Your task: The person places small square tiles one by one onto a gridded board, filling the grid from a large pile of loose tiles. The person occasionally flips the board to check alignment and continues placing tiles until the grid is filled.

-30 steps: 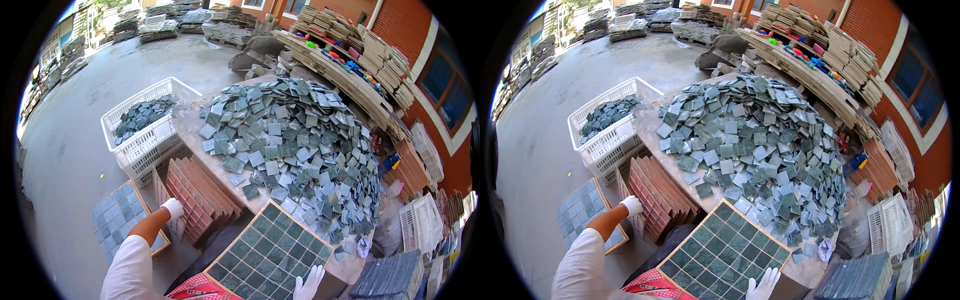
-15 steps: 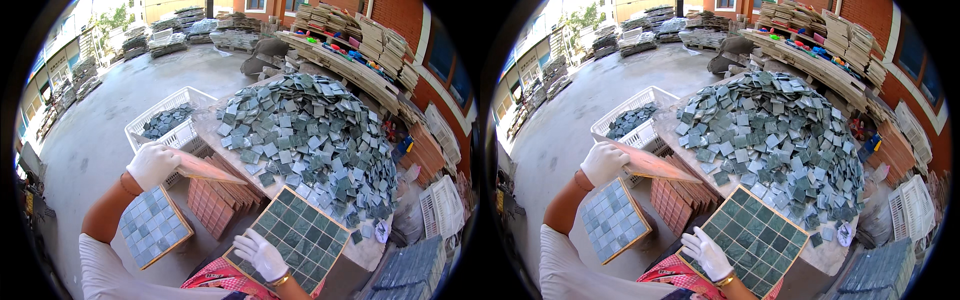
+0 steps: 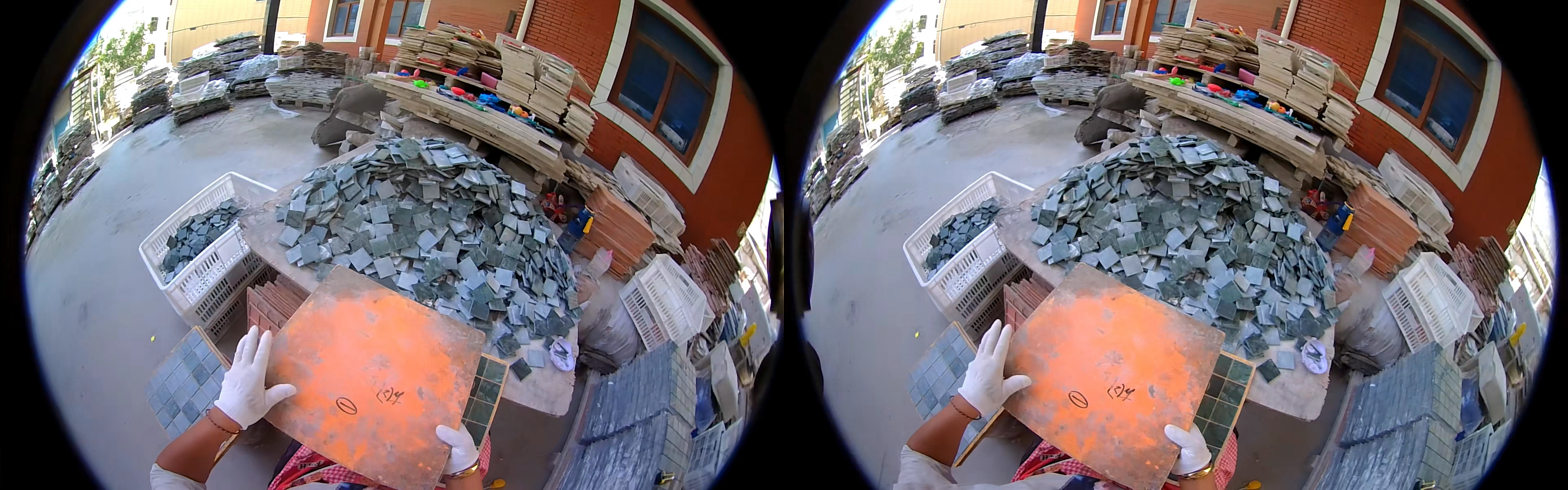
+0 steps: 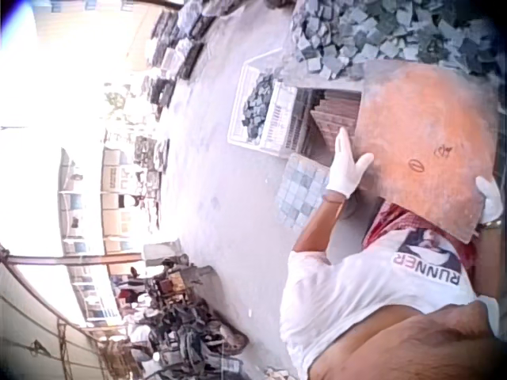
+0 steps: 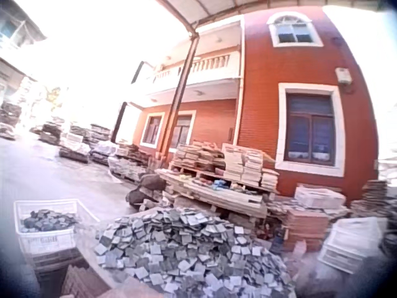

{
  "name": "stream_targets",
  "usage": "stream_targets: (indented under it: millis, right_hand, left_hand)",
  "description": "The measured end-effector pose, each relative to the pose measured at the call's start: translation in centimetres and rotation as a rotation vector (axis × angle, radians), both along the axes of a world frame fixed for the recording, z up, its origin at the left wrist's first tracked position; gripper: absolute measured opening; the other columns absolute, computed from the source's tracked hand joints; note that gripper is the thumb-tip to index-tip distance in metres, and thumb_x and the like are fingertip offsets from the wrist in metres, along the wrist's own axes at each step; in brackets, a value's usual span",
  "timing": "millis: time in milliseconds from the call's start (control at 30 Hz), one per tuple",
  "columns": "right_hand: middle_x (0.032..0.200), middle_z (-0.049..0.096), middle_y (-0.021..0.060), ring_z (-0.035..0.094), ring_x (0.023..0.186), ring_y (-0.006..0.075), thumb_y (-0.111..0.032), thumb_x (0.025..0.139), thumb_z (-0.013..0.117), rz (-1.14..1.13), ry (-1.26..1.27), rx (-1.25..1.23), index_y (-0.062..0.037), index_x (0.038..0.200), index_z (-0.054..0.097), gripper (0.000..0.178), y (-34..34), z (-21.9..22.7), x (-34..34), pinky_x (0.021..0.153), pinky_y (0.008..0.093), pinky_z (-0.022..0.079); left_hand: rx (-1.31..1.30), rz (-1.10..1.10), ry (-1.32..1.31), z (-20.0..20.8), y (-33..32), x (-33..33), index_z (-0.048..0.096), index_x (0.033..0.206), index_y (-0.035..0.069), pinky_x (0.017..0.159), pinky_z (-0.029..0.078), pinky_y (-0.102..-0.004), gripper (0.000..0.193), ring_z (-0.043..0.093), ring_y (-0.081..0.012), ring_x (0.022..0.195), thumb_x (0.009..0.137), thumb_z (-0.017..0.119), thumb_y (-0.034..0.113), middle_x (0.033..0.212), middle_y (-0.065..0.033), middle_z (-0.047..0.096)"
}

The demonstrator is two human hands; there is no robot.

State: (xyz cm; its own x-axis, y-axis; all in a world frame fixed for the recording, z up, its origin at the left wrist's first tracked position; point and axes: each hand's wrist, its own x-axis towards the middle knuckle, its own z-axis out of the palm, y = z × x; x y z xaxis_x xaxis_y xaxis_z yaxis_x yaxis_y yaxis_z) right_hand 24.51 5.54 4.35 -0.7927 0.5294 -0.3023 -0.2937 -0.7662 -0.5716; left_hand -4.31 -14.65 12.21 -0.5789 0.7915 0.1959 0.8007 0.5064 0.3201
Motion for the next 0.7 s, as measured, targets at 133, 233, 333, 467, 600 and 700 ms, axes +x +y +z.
stream_targets:
  millis: [133,233,333,467,600,700]
  right_hand:
    - [0.133,0.047,0.0139,0.050,0.118,0.0302,-0.011,0.081,0.065,-0.027,-0.155,0.119,-0.0028,0.142,0.029,0.072,1.5,-3.1,6.2,0.097,0.0444,0.044]
    - [0.109,0.060,0.0115,0.059,0.097,0.0251,-0.021,0.087,0.061,-0.129,-0.481,0.413,0.0012,0.128,0.047,0.049,2.0,-3.5,9.1,0.082,0.0400,0.048]
    - [0.064,0.062,0.0140,0.062,0.063,0.0303,-0.040,0.093,0.053,-0.129,-1.041,0.865,0.0029,0.095,0.064,0.044,2.7,-4.3,10.4,0.061,0.0448,0.045]
    - [0.073,0.063,0.0218,0.061,0.071,0.0415,-0.047,0.092,0.048,-0.049,-1.276,1.099,-0.0003,0.090,0.063,0.049,3.6,-7.1,10.9,0.065,0.0493,0.046]
    - [0.079,0.065,0.0240,0.061,0.077,0.0445,-0.052,0.091,0.045,0.002,-1.468,1.193,-0.0025,0.089,0.064,0.054,4.0,-6.8,9.8,0.070,0.0517,0.047]
    - [0.082,0.066,0.0236,0.064,0.079,0.0419,-0.055,0.090,0.044,0.136,-1.618,1.216,-0.0050,0.088,0.066,0.054,4.5,-5.4,8.8,0.071,0.0510,0.049]
  left_hand:
    - [0.131,-0.066,-0.785,-10.7,0.7,-1.1,0.055,0.103,-0.002,0.073,0.046,-0.0326,0.044,0.057,-0.0213,0.077,0.083,0.067,0.035,0.086,-0.0148,0.060]
    - [0.195,0.029,-0.821,-13.4,3.0,2.5,0.058,0.084,-0.002,0.066,0.045,-0.0354,0.036,0.055,-0.0205,0.070,0.082,0.067,0.032,0.072,-0.0152,0.056]
    - [0.145,0.059,-0.724,-13.4,3.7,4.6,0.059,0.084,-0.002,0.063,0.046,-0.0396,0.037,0.061,-0.0322,0.069,0.080,0.066,0.034,0.071,-0.0216,0.059]
    - [0.148,0.066,-0.658,-13.7,5.9,4.5,0.060,0.083,-0.002,0.063,0.046,-0.0429,0.040,0.062,-0.0407,0.073,0.080,0.064,0.038,0.072,-0.0259,0.059]
    - [0.062,0.018,-0.421,-14.3,7.6,3.6,0.060,0.075,0.002,0.062,0.047,-0.0477,0.043,0.062,-0.0417,0.070,0.082,0.061,0.044,0.068,-0.0239,0.060]
    - [-0.033,-0.051,-0.200,-14.6,8.1,2.6,0.058,0.068,0.006,0.060,0.047,-0.0488,0.043,0.062,-0.0387,0.066,0.083,0.059,0.047,0.065,-0.0203,0.061]
